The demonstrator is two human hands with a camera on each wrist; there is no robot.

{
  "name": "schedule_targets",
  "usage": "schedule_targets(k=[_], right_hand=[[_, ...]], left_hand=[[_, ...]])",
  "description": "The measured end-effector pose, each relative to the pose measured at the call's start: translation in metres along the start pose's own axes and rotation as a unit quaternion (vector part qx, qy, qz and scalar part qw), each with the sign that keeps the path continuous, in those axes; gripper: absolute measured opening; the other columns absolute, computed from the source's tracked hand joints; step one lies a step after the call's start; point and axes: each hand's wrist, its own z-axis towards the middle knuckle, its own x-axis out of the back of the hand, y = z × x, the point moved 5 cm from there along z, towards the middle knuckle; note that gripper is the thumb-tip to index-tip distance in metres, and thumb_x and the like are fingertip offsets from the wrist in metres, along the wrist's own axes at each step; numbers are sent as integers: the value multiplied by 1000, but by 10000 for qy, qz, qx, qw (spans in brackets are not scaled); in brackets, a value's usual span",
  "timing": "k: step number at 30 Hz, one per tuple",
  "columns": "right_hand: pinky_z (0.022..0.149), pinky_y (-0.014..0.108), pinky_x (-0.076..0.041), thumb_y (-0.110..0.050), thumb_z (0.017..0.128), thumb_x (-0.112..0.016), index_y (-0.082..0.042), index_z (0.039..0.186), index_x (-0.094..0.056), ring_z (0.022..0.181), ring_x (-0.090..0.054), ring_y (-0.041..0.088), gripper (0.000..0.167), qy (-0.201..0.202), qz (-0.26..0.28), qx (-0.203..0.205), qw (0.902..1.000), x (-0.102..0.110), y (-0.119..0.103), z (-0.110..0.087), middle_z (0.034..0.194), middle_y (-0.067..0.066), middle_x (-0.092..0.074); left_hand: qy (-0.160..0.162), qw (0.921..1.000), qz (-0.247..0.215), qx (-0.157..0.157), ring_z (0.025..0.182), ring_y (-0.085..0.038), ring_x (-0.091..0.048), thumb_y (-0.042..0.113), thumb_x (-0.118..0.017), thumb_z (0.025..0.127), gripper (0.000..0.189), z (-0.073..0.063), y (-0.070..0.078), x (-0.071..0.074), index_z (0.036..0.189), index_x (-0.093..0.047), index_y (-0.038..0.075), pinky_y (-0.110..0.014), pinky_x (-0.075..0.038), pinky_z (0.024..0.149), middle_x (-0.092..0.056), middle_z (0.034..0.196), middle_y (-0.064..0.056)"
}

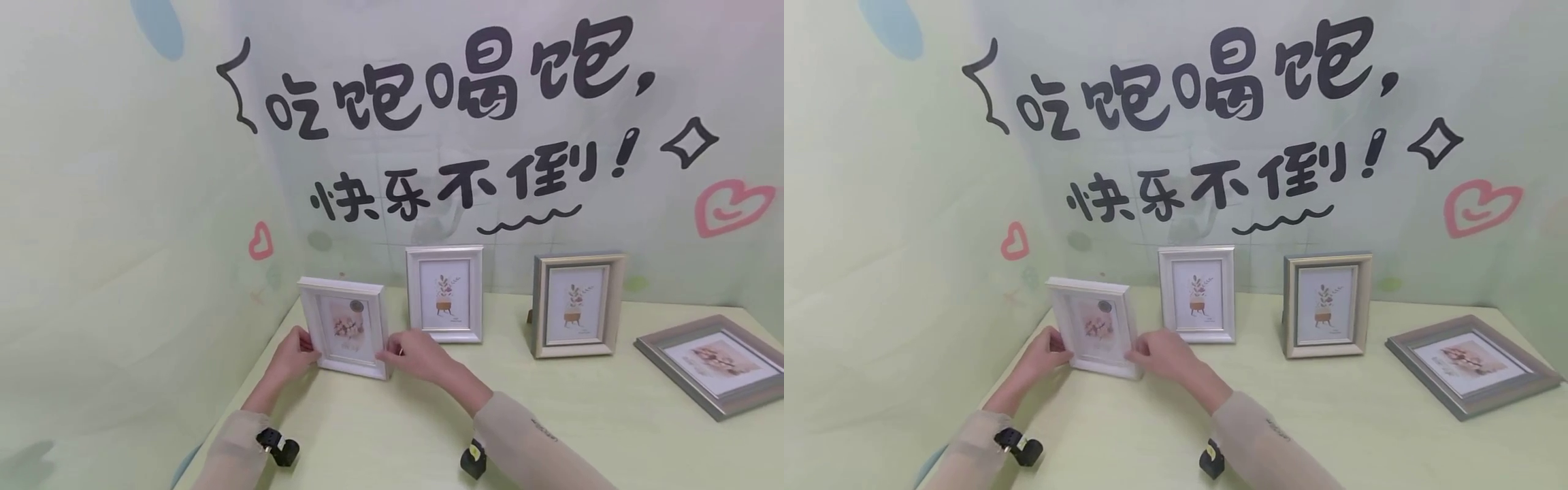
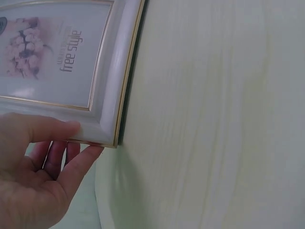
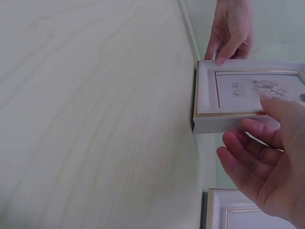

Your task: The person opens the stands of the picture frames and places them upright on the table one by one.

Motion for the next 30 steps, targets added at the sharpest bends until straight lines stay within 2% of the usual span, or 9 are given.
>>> schedule_targets(k=[6, 11, 15, 18, 20, 23, 25, 26, 30], right_hand=[[54, 17, -41, -36, 90, -72, -15, 76, -62, 60, -47, 3, 27, -45, -4, 137, 9999, 6, -1, -5, 69, -9, -58], [59, 18, -48, -31, 88, -76, -11, 96, -58, 68, -57, 6, 28, 31, 182, 33, 9998, 9, -1, -9, 80, -2, -65], [63, 16, -51, -30, 91, -72, -11, 107, -60, 74, -63, 5, 27, 21, -172, 276, 9995, 9, -3, -11, 90, 0, -71], [61, 15, -49, -31, 93, -70, -11, 102, -62, 74, -62, 4, 23, 78, -557, 537, 9970, 10, -7, -12, 88, -1, -72], [61, 15, -49, -31, 93, -70, -11, 101, -62, 73, -62, 3, 22, 130, -621, 613, 9961, 10, -8, -13, 87, -1, -72], [61, 15, -49, -31, 93, -70, -12, 99, -62, 73, -63, 4, 22, 215, -612, 630, 9959, 11, -8, -15, 87, -1, -72], [61, 15, -49, -30, 93, -70, -12, 99, -62, 73, -63, 5, 21, 237, -554, 626, 9962, 12, -8, -15, 87, 0, -73], [61, 15, -49, -30, 93, -70, -12, 99, -62, 73, -63, 4, 21, 235, -536, 629, 9963, 11, -8, -15, 87, 0, -73], [60, 15, -48, -29, 93, -70, -11, 97, -61, 71, -61, 4, 20, 210, -506, 693, 9961, 9, -9, -16, 86, 1, -72]], left_hand=[[-111, 9998, -103, -111, 96, -33, -64, -2, -66, 83, 22, 5, -3, -4, 98, -50, -6, -44, -54, 86, -64, 98, -22], [-60, 9996, -137, -250, 97, -34, -65, -2, -66, 83, 24, 10, -1, -9, 101, -52, -7, -45, -53, 88, -65, 99, -23], [32, 9996, -115, -268, 101, -37, -64, -1, -65, 85, 27, 10, 5, -11, 107, -51, -7, -50, -52, 92, -65, 103, -25], [315, 9986, -312, -278, 110, -41, -60, -1, -63, 88, 35, 6, 15, -7, 116, -44, -9, -53, -51, 98, -59, 114, -28], [795, 9940, -634, -408, 119, -45, -54, -3, -62, 89, 46, 1, 25, -1, 126, -36, -10, -55, -47, 105, -49, 128, -30], [1821, 9728, -1048, -977, 133, -45, -39, -7, -61, 86, 66, -9, 46, 12, 140, -23, -8, -56, -38, 113, -29, 143, -30], [2482, 9522, -877, -1554, 139, -44, -31, -9, -61, 84, 73, -20, 60, 19, 144, -20, -6, -59, -33, 115, -23, 148, -29], [2718, 9426, -626, -1834, 140, -43, -29, -9, -61, 82, 74, -25, 66, 21, 145, -22, -5, -57, -38, 111, -23, 150, -28], [3006, 9030, 460, -3036, 140, -41, -33, 3, -65, 82, 68, -47, 91, 16, 143, -35, -2, -56, -46, 100, -31, 150, -25]])
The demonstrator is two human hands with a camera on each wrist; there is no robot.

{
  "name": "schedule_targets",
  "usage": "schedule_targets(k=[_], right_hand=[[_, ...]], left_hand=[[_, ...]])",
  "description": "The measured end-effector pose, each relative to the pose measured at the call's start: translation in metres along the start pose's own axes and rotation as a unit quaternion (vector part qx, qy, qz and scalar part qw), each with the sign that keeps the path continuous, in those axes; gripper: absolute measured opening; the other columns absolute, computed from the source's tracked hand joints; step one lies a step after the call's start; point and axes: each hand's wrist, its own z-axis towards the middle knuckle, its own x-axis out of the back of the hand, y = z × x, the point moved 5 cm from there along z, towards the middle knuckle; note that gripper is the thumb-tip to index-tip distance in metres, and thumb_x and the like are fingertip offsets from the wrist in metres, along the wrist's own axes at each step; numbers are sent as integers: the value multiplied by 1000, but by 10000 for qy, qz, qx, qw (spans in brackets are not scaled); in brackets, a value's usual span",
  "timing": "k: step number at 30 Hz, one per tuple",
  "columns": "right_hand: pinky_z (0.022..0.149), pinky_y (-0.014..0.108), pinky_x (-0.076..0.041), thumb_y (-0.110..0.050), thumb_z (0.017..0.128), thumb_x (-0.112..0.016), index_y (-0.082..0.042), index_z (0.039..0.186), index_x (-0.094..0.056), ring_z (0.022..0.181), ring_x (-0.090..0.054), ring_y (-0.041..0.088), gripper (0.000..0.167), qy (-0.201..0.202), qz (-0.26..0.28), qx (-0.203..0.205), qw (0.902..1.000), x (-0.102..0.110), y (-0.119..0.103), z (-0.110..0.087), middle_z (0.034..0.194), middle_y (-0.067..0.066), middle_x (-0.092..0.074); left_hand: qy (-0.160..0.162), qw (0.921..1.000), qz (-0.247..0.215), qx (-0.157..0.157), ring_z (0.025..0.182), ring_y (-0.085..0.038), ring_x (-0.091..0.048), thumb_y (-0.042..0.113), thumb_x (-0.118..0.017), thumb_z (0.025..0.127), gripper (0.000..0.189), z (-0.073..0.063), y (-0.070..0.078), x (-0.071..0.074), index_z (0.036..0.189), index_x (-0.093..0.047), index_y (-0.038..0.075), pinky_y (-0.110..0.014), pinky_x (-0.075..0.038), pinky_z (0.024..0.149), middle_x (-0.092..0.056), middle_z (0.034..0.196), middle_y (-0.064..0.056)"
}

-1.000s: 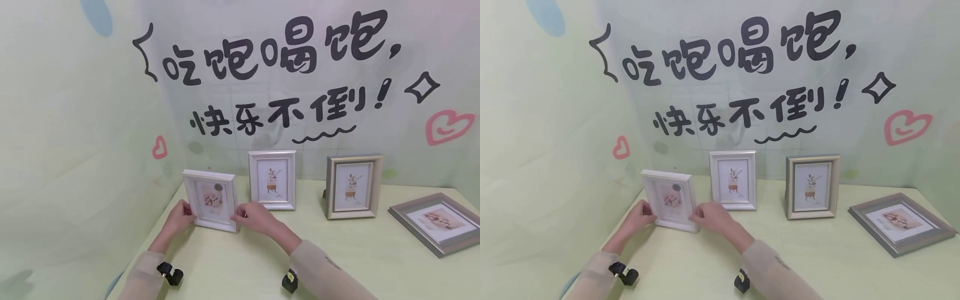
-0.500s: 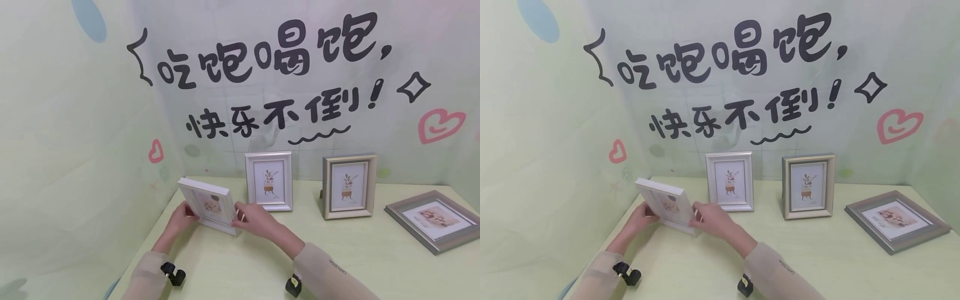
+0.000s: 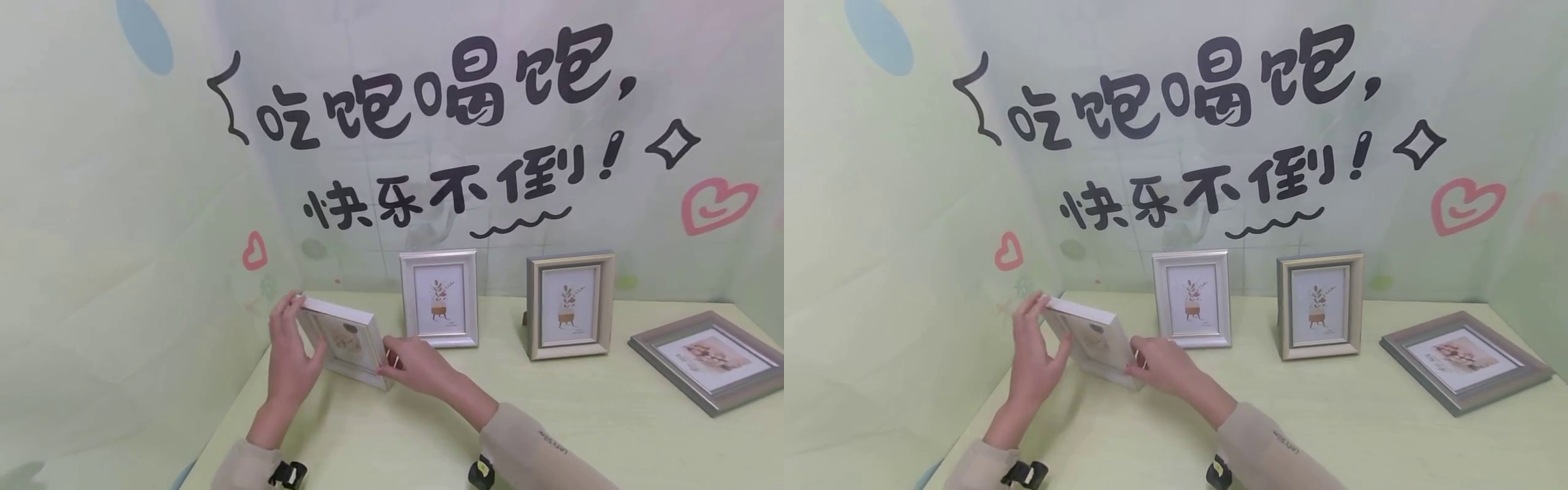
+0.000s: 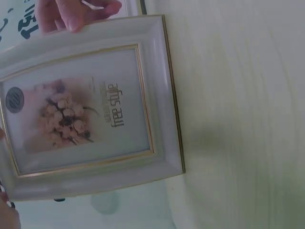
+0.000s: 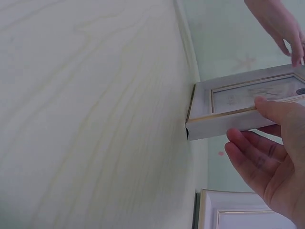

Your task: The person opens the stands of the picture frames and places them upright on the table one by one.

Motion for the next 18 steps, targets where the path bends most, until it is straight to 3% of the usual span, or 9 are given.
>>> schedule_targets(k=[2, 4, 8, 13, 18], right_hand=[[59, 15, -48, -29, 92, -71, -11, 97, -61, 70, -60, 4, 21, -10, -5, -28, 10000, -2, -2, -1, 85, 0, -71], [59, 15, -47, -29, 92, -71, -11, 98, -61, 70, -60, 3, 22, -12, -2, -76, 10000, -3, -3, -1, 85, 0, -71], [58, 14, -46, -30, 91, -72, -11, 100, -61, 67, -56, 1, 24, -108, -54, -167, 9998, -7, -6, -1, 83, -2, -70], [56, 14, -44, -32, 90, -73, -11, 98, -61, 62, -52, 0, 25, -120, -296, -138, 9994, -8, -12, -2, 78, -4, -66], [57, 12, -44, -32, 91, -72, -11, 98, -61, 62, -51, -2, 25, -160, -395, 61, 9991, -10, -18, -3, 79, -5, -67]], left_hand=[[-188, 9984, 215, -493, 139, -40, -37, 19, -65, 87, 61, -4, 13, -1, 140, -42, 1, -55, -49, 96, -37, 148, -23], [-332, 9959, 390, -743, 139, -39, -39, 42, -60, 93, 62, -7, 22, -3, 139, -46, 2, -55, -48, 101, -41, 145, -21], [-519, 9928, 788, -744, 141, -40, -37, 77, -44, 87, 90, -9, 32, -6, 139, -44, 3, -56, -53, 95, -40, 145, -21], [-589, 9906, 1043, -662, 141, -46, -37, 88, -42, 79, 105, -7, 42, -9, 139, -38, 2, -55, -58, 84, -36, 146, -23], [-462, 9886, 1229, -742, 140, -48, -38, 87, -39, 80, 104, -7, 45, -10, 133, -37, -3, -50, -59, 81, -36, 143, -26]])
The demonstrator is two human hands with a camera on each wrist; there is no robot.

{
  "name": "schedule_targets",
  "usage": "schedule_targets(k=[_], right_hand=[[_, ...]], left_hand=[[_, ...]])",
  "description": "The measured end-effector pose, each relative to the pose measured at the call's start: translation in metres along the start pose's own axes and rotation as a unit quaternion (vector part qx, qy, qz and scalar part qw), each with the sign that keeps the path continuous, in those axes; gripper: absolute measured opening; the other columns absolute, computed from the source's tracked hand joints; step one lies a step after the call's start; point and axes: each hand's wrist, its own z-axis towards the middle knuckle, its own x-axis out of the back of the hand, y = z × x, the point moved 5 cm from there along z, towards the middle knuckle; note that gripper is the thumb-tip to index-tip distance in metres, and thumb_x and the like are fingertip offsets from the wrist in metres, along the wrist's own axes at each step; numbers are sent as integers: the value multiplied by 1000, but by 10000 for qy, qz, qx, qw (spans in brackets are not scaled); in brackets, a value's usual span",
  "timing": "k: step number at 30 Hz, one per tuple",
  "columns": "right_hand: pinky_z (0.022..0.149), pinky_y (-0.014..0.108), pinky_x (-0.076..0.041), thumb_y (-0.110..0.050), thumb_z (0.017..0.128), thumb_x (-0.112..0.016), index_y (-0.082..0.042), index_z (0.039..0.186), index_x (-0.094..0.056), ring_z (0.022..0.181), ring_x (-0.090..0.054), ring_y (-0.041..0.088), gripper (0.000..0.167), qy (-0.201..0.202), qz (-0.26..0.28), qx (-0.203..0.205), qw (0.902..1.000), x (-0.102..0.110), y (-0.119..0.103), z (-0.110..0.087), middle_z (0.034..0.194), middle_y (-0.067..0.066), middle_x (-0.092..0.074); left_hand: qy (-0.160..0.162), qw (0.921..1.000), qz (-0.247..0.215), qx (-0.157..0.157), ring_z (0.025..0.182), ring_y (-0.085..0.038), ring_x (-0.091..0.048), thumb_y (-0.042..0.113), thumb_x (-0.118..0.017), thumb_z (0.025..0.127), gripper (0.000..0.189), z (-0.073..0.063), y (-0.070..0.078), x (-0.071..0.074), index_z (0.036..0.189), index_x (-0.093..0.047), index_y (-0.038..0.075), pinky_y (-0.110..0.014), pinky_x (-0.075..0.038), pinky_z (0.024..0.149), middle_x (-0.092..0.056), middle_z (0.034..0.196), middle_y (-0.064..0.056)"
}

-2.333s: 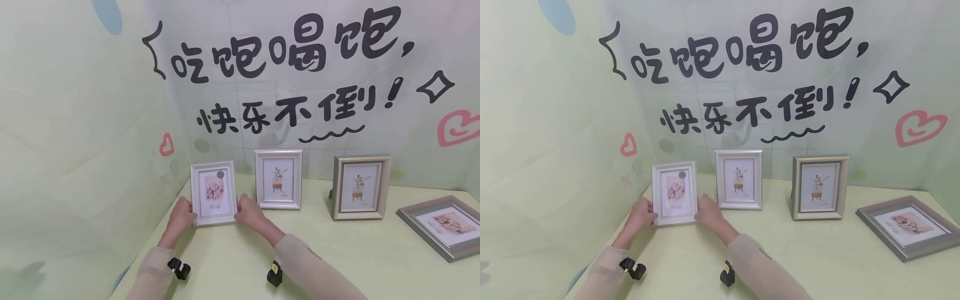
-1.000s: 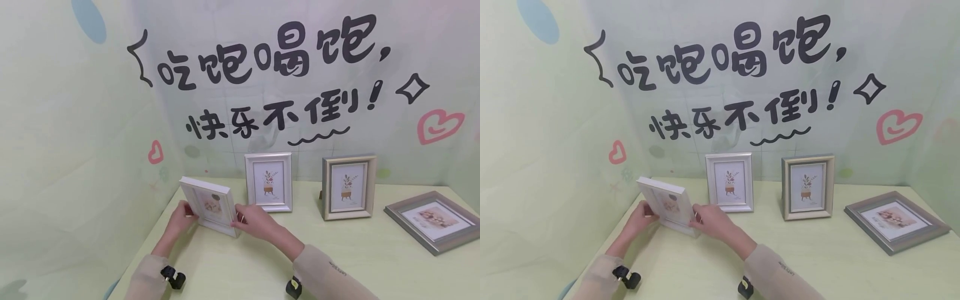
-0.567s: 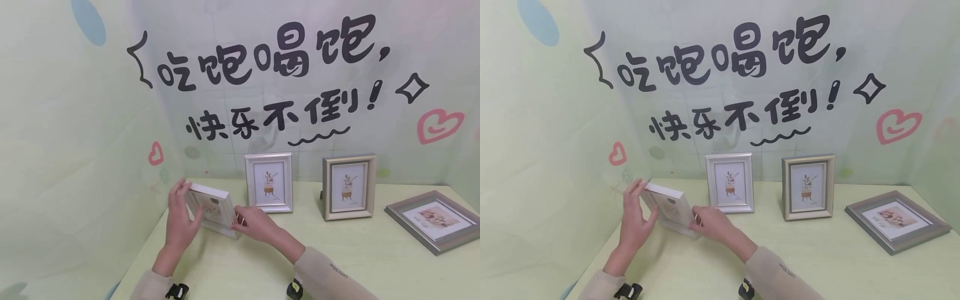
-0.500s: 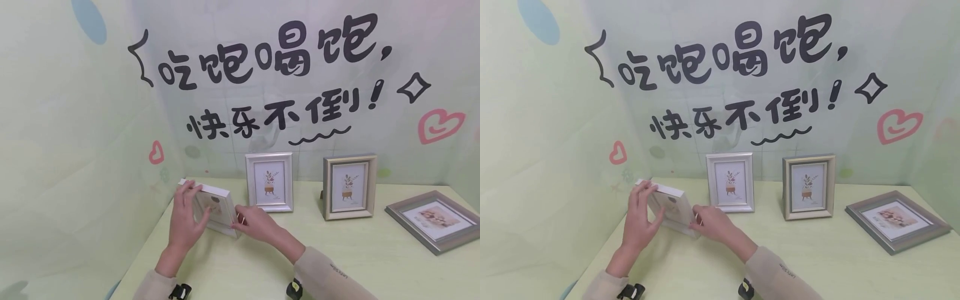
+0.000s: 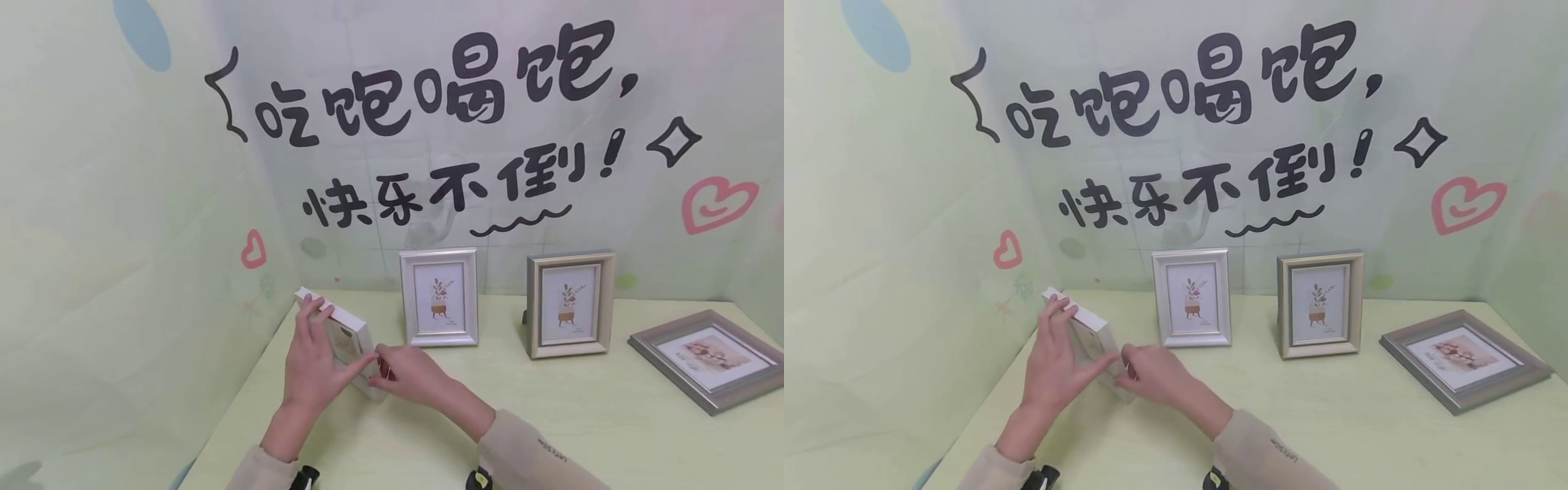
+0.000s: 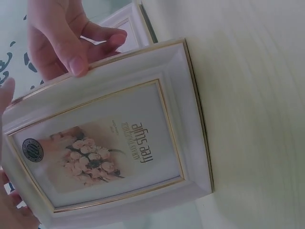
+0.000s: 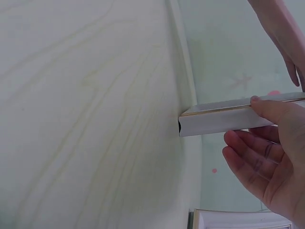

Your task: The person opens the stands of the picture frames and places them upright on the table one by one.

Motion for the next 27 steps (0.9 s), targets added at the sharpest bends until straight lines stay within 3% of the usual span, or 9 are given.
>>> schedule_targets(k=[5, 10, 14, 19, 22, 27], right_hand=[[62, 13, -48, -15, 92, -65, -11, 101, -63, 69, -57, -1, 10, -258, 458, 287, 9982, -1, -4, -2, 89, -2, -71], [74, 17, -53, 1, 86, -55, -8, 110, -64, 88, -64, 10, 27, -330, 1176, 76, 9925, -2, 3, 4, 105, 5, -70], [85, 24, -57, -3, 92, -57, -3, 125, -59, 110, -66, 23, 33, -128, 1741, -122, 9846, -4, 8, 18, 126, 11, -65], [106, 45, -50, -8, 97, -56, -2, 146, -44, 136, -51, 33, 51, -11, 2008, 255, 9793, -7, 3, 34, 149, 16, -49], [112, 49, -43, -8, 98, -53, -2, 150, -39, 142, -44, 33, 54, -32, 2053, 522, 9773, -7, -2, 41, 154, 16, -45], [109, 46, -46, -10, 101, -50, -4, 147, -44, 140, -47, 29, 47, -19, 2042, 596, 9771, -5, -3, 45, 150, 13, -50]], left_hand=[[175, 9998, -125, -50, 139, -47, -39, 82, -38, 85, 98, -5, -5, 4, 128, -38, -6, -47, -60, 74, -38, 139, -26], [385, 9977, -438, -355, 138, -44, -42, 74, -46, 87, 89, -6, -10, 5, 126, -41, -6, -51, -58, 84, -43, 136, -26], [309, 9961, -633, -538, 139, -43, -42, 71, -49, 88, 87, -3, -14, 5, 127, -41, -6, -54, -55, 91, -44, 135, -26], [84, 9941, -925, -551, 142, -40, -40, 74, -48, 86, 89, -2, -21, 5, 129, -42, -4, -54, -54, 92, -44, 137, -24], [-7, 9928, -1043, -588, 141, -39, -41, 75, -48, 86, 89, -2, -24, 5, 129, -42, -3, -54, -53, 93, -44, 139, -23], [-108, 9923, -1059, -633, 137, -37, -43, 75, -46, 87, 88, -2, -26, 4, 129, -42, -2, -55, -54, 93, -44, 142, -21]])
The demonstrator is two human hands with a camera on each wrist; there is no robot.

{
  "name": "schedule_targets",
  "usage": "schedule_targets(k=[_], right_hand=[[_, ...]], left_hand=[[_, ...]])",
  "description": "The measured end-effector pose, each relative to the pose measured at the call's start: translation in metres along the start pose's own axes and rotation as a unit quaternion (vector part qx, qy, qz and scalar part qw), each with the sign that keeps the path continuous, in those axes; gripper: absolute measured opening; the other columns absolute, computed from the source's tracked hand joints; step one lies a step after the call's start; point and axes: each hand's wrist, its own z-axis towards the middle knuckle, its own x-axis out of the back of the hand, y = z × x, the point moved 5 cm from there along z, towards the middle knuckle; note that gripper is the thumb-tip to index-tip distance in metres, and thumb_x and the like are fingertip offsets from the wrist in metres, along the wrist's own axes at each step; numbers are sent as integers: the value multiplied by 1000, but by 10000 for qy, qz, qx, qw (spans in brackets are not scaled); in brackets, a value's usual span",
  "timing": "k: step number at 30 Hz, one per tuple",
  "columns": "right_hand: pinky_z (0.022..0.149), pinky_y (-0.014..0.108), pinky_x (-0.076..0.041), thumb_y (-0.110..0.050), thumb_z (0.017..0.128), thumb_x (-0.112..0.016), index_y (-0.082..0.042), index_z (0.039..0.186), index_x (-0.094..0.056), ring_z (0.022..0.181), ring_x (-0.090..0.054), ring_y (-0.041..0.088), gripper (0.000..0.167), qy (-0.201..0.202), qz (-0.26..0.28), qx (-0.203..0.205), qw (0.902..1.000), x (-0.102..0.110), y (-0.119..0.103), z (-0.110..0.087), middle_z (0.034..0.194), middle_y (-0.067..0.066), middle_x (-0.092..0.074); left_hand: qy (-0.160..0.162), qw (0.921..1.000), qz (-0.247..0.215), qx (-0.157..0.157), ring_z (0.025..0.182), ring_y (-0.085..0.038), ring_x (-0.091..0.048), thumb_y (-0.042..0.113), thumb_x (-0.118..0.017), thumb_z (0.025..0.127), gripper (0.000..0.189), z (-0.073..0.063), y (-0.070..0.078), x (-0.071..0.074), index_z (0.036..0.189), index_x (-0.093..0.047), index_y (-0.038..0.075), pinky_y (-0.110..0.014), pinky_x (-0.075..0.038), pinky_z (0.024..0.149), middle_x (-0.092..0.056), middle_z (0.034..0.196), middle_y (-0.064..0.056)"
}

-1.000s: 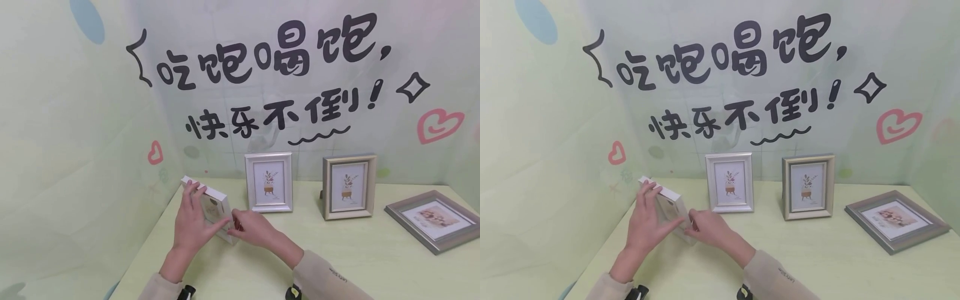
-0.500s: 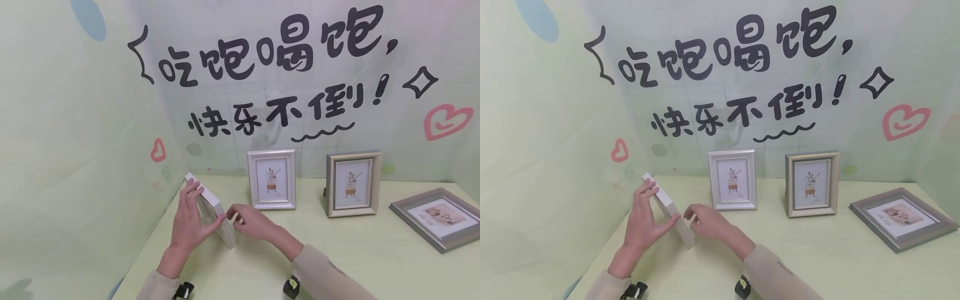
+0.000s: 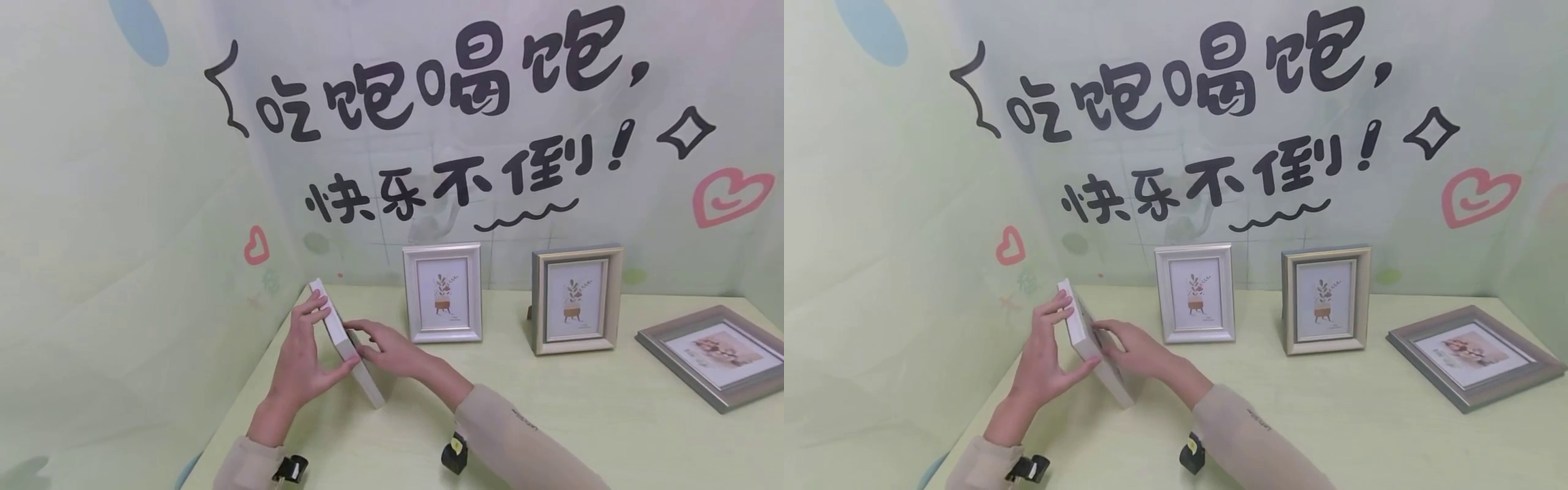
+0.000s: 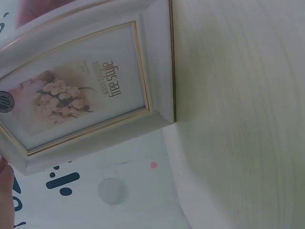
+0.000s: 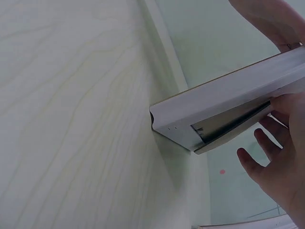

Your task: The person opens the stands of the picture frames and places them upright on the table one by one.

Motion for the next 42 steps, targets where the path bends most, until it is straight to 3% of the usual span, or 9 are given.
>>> schedule_targets(k=[10, 14, 18, 30, 35, 42], right_hand=[[108, 40, -47, -13, 97, -61, -6, 135, -55, 126, -57, 26, 39, 289, -452, -127, 9985, 9, 4, 2, 135, 10, -61], [105, 37, -46, -17, 94, -67, -11, 131, -58, 120, -55, 22, 39, 480, -950, -190, 9941, 15, 3, 1, 132, 6, -61], [104, 41, -43, -20, 91, -71, -12, 127, -61, 118, -53, 23, 39, 672, -1341, -217, 9884, 19, 2, 0, 130, 5, -61], [101, 40, -49, -17, 92, -70, -8, 131, -58, 119, -55, 25, 42, 693, -1016, -263, 9921, 22, -2, -5, 131, 9, -61], [98, 37, -53, -17, 93, -69, -10, 131, -57, 115, -59, 22, 41, 679, -846, -331, 9936, 27, -12, -17, 129, 7, -61], [96, 41, -55, -10, 93, -68, -7, 131, -58, 113, -63, 26, 40, 527, -504, -100, 9973, 30, -16, -37, 128, 9, -64]], left_hand=[[-81, 9998, 83, -189, 137, -39, -45, 75, -45, 88, 87, 6, 2, -2, 128, -42, -3, -53, -52, 94, -45, 139, -23], [-223, 9994, 153, -199, 137, -38, -45, 78, -45, 86, 89, 9, 2, -4, 127, -43, -2, -52, -51, 97, -45, 139, -22], [-401, 9987, 230, -219, 133, -35, -48, 79, -45, 85, 90, 12, 3, -5, 124, -46, -1, -48, -54, 96, -45, 138, -21], [-220, 9981, 293, -489, 123, -39, -56, 75, -45, 88, 86, 14, 6, -2, 122, -47, -4, -47, -59, 81, -47, 134, -22], [-254, 9982, 280, -472, 122, -40, -57, 75, -46, 87, 86, 14, 6, -1, 122, -47, -4, -46, -60, 79, -47, 134, -22], [-281, 9982, 305, -427, 121, -40, -57, 76, -43, 87, 87, 14, 7, -1, 122, -47, -4, -43, -60, 71, -47, 133, -22]])
